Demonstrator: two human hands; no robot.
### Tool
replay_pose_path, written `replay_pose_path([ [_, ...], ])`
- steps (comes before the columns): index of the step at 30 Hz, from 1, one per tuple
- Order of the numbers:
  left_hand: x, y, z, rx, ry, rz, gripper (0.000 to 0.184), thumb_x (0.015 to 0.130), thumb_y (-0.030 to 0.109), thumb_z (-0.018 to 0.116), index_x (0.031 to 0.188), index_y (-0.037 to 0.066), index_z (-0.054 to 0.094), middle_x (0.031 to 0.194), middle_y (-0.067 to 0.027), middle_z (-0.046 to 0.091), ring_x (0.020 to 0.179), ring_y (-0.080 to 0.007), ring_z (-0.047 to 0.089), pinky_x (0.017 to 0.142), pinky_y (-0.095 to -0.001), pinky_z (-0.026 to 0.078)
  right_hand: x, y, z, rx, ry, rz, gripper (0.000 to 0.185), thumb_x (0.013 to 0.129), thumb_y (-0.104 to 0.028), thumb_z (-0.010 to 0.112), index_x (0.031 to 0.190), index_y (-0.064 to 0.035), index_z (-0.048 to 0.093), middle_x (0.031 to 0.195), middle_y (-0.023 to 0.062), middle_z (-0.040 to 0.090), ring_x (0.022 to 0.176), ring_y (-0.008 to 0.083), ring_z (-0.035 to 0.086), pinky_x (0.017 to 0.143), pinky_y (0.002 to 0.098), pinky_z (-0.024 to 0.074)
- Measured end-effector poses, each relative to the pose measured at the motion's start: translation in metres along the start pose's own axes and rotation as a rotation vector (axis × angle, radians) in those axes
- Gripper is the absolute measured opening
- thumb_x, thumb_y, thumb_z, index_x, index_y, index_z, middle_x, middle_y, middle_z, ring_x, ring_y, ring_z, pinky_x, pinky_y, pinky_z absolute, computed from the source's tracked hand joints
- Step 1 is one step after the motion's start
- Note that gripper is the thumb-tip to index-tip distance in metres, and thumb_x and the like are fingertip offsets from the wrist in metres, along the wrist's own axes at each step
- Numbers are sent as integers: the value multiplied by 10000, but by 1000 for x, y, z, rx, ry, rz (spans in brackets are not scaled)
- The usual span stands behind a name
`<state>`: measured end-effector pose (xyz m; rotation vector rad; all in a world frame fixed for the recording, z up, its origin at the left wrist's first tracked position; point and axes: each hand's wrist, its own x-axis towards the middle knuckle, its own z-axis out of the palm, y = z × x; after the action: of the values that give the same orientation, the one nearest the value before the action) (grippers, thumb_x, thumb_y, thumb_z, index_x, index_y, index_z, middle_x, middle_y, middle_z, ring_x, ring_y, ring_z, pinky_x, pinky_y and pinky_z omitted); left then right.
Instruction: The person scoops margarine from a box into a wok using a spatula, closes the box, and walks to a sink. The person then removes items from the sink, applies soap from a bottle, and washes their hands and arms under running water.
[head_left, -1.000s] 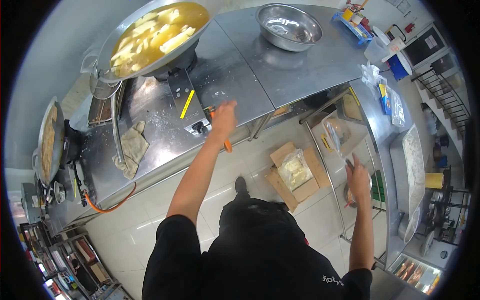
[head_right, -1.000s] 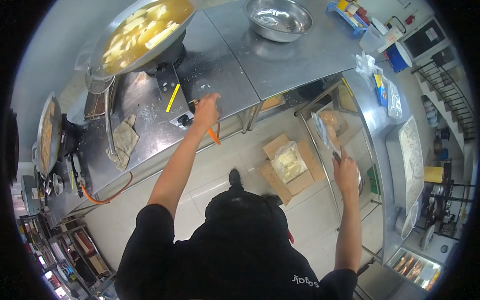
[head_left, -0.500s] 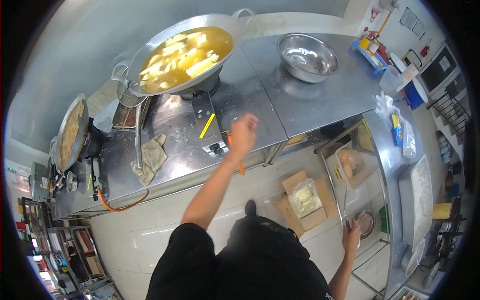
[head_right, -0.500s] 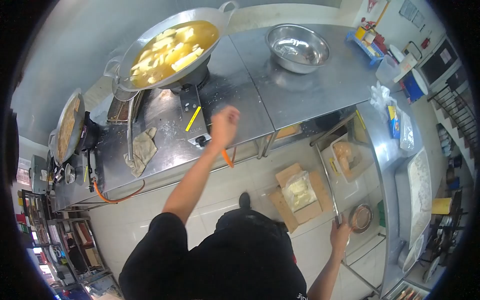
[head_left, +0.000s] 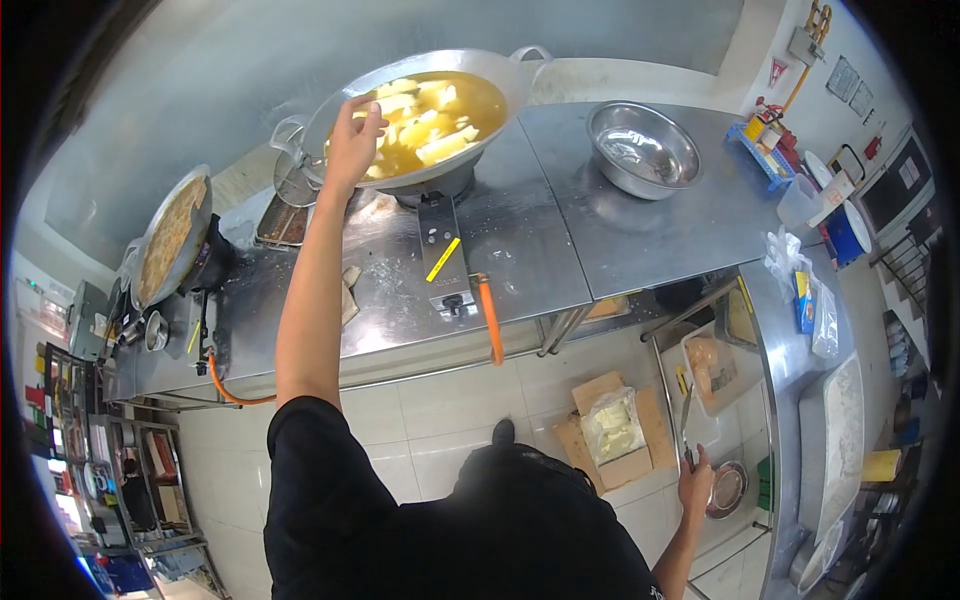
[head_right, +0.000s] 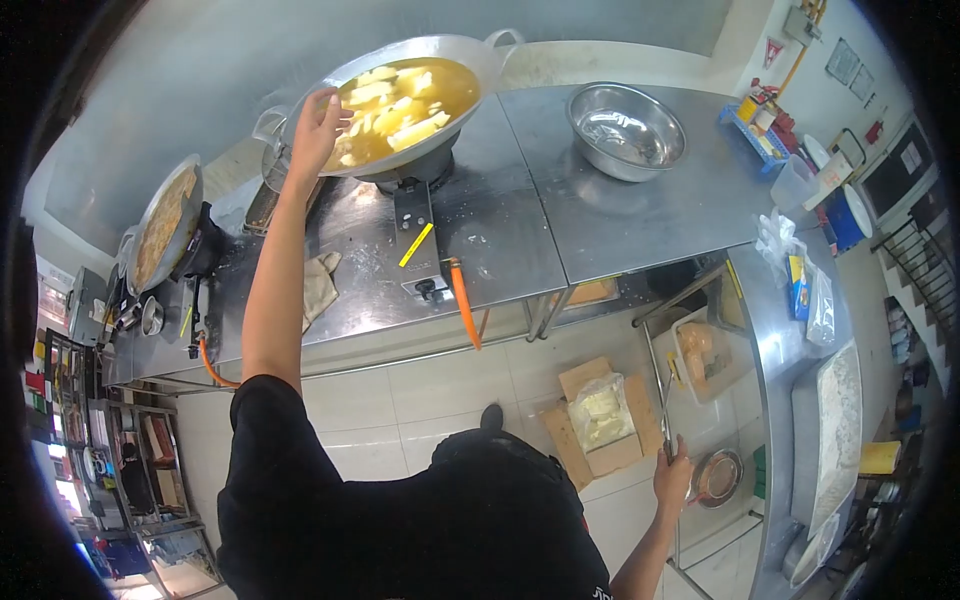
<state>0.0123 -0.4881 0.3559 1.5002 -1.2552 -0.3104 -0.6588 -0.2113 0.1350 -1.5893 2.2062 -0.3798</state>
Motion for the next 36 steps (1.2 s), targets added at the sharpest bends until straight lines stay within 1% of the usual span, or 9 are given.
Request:
replay_pose_path([
  [7, 8, 0, -12, -183, 36, -79, 423, 967, 366, 468, 1198, 14, 502, 1014, -147, 635, 942, -189, 592, 824, -324, 476, -11, -15, -14, 16, -22, 132, 422, 852, -207, 602, 1201, 24, 544, 845, 287, 639, 837, 419, 635, 752, 460, 483],
  [11, -21, 31, -1, -269, 114, 11, 386, 982, 356, 440, 1158, 23, 526, 963, -120, 622, 940, -186, 588, 841, -334, 478, -13, 33, 9, -68, 176, 120, 336, 886, -244, 570, 863, 78, 663, 700, 254, 609, 630, 320, 611, 635, 416, 458],
  [12, -36, 40, 8, -306, 116, 32, 370, 985, 344, 438, 1144, 23, 533, 932, -108, 622, 920, -177, 590, 828, -331, 480, -14, 43, 13, -59, 147, 192, 362, 883, -279, 569, 887, 73, 650, 743, 256, 618, 697, 347, 616, 676, 434, 460],
  [14, -71, 48, 30, -418, -23, 33, 326, 991, 305, 435, 1107, 21, 546, 842, -69, 604, 841, -147, 585, 778, -314, 476, -17, 80, 19, -46, 95, 353, 422, 876, -349, 566, 934, 64, 625, 830, 259, 636, 833, 401, 625, 758, 469, 463],
  [18, -157, 45, 103, -457, -491, -36, 290, 983, 285, 459, 1071, 28, 562, 829, -39, 599, 792, -121, 568, 744, -276, 463, -39, 135, 21, -6, 173, 362, 290, 823, -223, 650, 945, 30, 574, 784, 162, 592, 757, 321, 581, 737, 412, 458],
  [20, -204, 33, 149, -420, -691, -190, 244, 962, 240, 502, 1067, 33, 575, 841, -37, 606, 802, -111, 576, 751, -261, 462, -60, 124, -2, 615, 153, 501, 281, 801, -155, 661, 984, 11, 528, 773, 105, 574, 598, 178, 541, 562, 331, 457],
  [21, -230, 28, 170, -384, -793, -257, 223, 952, 218, 523, 1066, 35, 581, 847, -35, 609, 807, -106, 580, 754, -253, 462, -69, 141, 0, 535, 198, 538, 315, 792, -154, 662, 1019, 7, 513, 743, 102, 571, 547, 145, 530, 466, 301, 421],
  [30, -406, -28, 299, 331, -1497, -187, 246, 894, 228, 590, 1071, 58, 582, 857, -63, 610, 760, -153, 546, 706, -284, 462, -135, 269, 24, 146, -25, 795, 386, 848, -262, 561, 1073, 52, 544, 892, 293, 634, 865, 391, 643, 749, 454, 488],
  [36, -454, -7, 385, 441, -1492, -157, 252, 884, 222, 598, 1089, 76, 591, 904, -92, 630, 803, -186, 592, 722, -304, 475, -119, 309, 50, 307, -346, 828, 313, 877, -186, 478, 1049, 65, 552, 929, 304, 625, 924, 424, 613, 798, 479, 474],
])
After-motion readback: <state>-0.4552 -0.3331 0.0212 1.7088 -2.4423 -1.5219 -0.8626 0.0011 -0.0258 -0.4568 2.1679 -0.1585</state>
